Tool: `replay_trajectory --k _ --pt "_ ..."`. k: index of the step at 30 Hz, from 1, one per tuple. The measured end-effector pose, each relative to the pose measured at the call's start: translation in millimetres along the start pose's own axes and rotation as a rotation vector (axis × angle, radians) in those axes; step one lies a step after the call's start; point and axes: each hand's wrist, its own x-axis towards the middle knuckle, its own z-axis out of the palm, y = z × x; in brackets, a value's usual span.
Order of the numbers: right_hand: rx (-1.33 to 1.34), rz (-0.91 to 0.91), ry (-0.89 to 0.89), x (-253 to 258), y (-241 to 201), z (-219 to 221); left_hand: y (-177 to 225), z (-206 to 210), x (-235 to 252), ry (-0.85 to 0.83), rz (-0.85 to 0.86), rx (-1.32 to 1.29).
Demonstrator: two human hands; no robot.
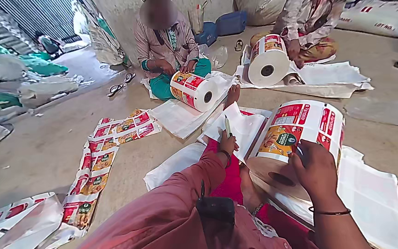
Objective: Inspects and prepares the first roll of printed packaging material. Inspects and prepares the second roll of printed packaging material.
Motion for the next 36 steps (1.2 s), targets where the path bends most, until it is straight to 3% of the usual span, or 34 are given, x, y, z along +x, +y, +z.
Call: replay_trajectory --k 30,36 --pt "0.024 0.004 0.006 1 -2 -1 -2 1 2 -0.002 0.022 0.016" --pt "0.032 0.077 -0.023 1 -9 -3 -7 2 4 0.023 0.026 0.005"
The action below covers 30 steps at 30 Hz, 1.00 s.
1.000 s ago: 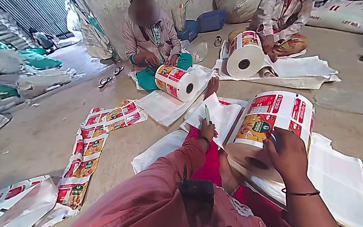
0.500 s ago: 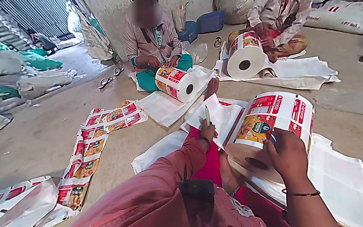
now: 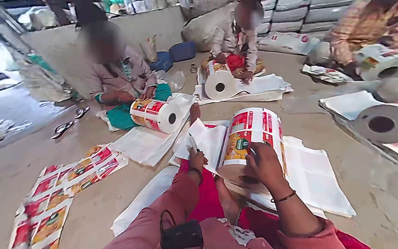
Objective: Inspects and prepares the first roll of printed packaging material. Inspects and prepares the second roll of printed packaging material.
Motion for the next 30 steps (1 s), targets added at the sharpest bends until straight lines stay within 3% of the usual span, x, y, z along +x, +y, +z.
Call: replay_trajectory --k 30 --pt "-0.009 0.044 -0.08 1.7 -5.0 -5.4 -0.5 1.3 -3.5 -0.001 0.032 0.024"
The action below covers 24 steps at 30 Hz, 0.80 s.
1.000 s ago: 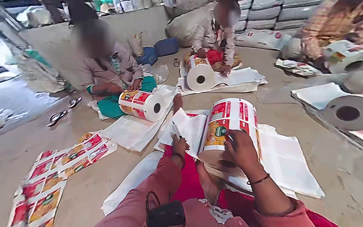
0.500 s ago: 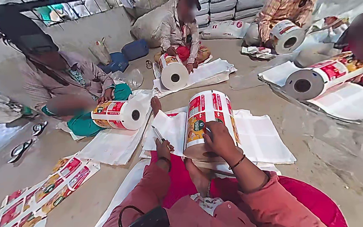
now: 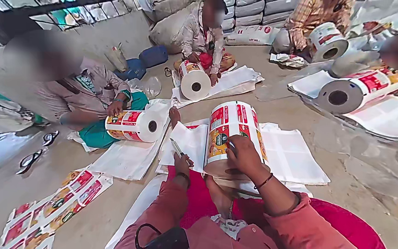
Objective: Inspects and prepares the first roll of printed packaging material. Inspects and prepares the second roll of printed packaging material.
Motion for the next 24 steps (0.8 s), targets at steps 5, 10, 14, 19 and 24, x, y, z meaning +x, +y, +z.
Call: replay_trajectory --k 5,10,14,19,24 --pt "-0.02 -0.025 0.018 0 2 3 0 -1 1 0.005 -0.003 0.017" --pt "-0.028 -0.056 0.063 -1 4 4 1 -1 1 -0.003 -0.023 0.015" --pt "-0.017 -0.075 0.093 -1 7 6 2 0 2 -0.007 -0.033 0.034" --pt "-0.014 -0.147 0.12 0 10 10 3 -5 0 -0.031 -0.053 0.035" --pt "-0.028 -0.16 0.153 0 11 12 7 -4 -1 -0.04 -0.058 0.003"
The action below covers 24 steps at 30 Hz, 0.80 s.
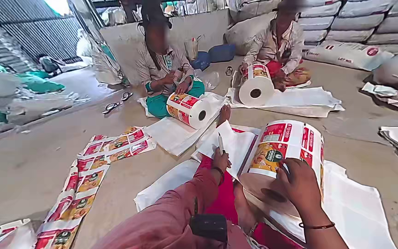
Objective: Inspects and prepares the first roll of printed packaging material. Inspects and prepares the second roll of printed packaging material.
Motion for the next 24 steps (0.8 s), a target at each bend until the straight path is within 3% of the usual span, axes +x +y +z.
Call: replay_trajectory --k 24 --pt "0.002 -0.01 -0.018 -1.6 2.3 -0.6 -1.7 -0.9 1.6 0.004 -0.002 -0.003"
